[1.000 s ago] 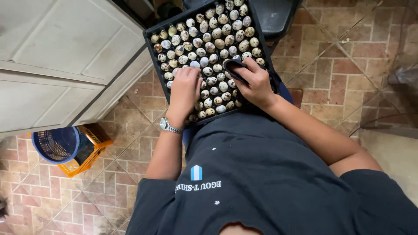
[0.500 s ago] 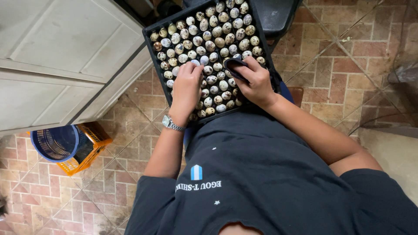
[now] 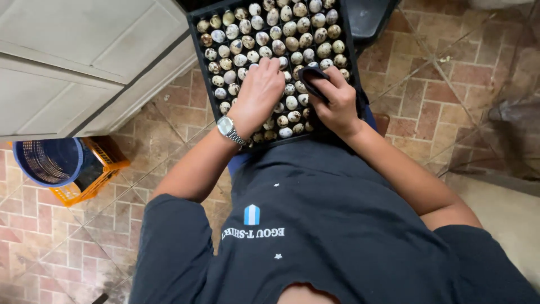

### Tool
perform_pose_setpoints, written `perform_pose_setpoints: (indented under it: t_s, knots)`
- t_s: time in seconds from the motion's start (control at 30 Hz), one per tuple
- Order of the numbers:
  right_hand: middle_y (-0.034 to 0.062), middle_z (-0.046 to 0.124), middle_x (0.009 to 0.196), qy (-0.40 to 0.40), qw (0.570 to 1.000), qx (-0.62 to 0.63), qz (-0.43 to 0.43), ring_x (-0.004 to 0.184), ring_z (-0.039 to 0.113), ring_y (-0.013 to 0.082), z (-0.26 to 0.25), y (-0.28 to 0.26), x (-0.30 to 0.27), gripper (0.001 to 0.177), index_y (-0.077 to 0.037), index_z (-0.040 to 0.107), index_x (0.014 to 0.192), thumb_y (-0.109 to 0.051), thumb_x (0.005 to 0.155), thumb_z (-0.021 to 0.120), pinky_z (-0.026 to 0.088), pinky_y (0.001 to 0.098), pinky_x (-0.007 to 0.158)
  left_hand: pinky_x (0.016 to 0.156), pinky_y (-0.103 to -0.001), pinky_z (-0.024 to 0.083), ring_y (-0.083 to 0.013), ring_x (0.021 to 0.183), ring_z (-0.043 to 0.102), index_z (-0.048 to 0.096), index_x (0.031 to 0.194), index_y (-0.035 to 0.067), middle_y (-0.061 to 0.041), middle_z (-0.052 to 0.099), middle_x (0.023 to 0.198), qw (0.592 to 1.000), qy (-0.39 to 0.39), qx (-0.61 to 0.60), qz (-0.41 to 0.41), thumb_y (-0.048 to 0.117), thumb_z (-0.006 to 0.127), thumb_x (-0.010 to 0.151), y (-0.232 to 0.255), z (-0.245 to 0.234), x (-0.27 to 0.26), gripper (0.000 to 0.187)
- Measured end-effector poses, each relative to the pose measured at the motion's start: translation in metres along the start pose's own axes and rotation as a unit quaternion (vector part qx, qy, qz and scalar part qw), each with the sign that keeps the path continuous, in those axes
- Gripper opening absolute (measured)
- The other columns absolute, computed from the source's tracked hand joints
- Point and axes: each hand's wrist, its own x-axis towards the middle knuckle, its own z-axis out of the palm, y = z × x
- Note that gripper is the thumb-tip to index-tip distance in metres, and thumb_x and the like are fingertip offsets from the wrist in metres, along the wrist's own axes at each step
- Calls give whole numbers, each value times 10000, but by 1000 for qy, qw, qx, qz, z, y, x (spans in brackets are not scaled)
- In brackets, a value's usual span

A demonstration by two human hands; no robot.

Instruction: Inspecting and cleaning quail eggs in a tray using a small cloth

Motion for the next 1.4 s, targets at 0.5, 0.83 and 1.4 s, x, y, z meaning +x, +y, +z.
perform_pose_setpoints:
  t_s: [0.5,0.83,1.4]
  knots:
    - [190,558,1036,-76,996,33,16,873,585,335,-7,-4,-1,175,58,681,1146,37,974,695,502,392,780,664,-368,465,-242,868,504,651,857,74,-103,572,1004,971,-236,-37,-16,-87,642,852,-5,-28,22,161]
    - [173,568,1048,-75,997,24,23,882,600,325,-7,-3,0,226,45,684,1167,57,942,704,508,378,784,572,-319,495,-193,743,499,608,934,-17,-99,576,901,972,-221,-78,0,-155,584,909,-26,-36,22,142]
    - [66,598,977,-39,996,-55,-52,680,638,331,10,0,-2,114,-79,718,966,4,914,660,561,370,650,792,-290,666,-196,901,721,629,1205,-54,-132,625,1047,440,63,-847,-293,142,725,947,-5,-34,3,338]
